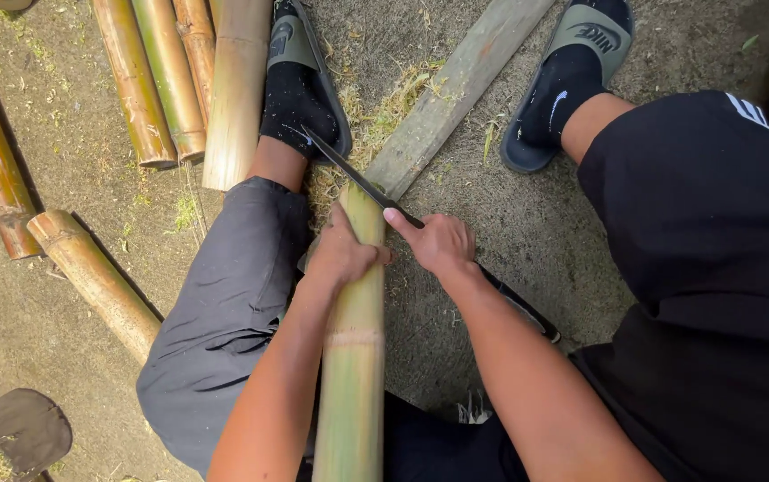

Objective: The recorder is scraping and cutting bamboo poles using a large knife or machete outdoors.

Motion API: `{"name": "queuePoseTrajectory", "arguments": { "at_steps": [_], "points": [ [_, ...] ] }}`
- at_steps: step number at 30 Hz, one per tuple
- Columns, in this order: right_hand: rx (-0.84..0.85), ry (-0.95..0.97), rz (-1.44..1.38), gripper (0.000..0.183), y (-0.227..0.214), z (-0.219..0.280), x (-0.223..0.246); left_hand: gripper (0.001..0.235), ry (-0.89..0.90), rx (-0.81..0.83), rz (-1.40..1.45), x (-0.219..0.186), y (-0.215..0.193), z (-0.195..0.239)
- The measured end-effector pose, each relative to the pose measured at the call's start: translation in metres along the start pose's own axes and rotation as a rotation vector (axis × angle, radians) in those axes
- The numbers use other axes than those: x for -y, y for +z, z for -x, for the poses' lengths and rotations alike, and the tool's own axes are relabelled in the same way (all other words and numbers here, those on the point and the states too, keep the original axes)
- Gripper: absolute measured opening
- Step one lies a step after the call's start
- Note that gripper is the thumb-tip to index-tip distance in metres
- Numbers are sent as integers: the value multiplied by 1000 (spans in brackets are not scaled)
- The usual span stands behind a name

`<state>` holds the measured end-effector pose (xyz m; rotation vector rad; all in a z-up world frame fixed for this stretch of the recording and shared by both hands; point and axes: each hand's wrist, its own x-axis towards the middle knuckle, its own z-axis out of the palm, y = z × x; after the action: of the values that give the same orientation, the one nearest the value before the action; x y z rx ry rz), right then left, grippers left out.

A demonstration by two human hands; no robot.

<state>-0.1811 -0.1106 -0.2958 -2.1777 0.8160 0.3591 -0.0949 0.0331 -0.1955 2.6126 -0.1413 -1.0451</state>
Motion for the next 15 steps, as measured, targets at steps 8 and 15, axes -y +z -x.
{"name": "queuePoseTrajectory", "arguments": {
  "at_steps": [8, 15],
  "points": [
    [90, 201, -39, 97, -29, 24, 16, 140, 19, 39, -116, -26, 11, 8],
    [69, 149, -9, 89, -34, 26, 6, 140, 60, 23, -246, -38, 17, 8]
  ]
}}
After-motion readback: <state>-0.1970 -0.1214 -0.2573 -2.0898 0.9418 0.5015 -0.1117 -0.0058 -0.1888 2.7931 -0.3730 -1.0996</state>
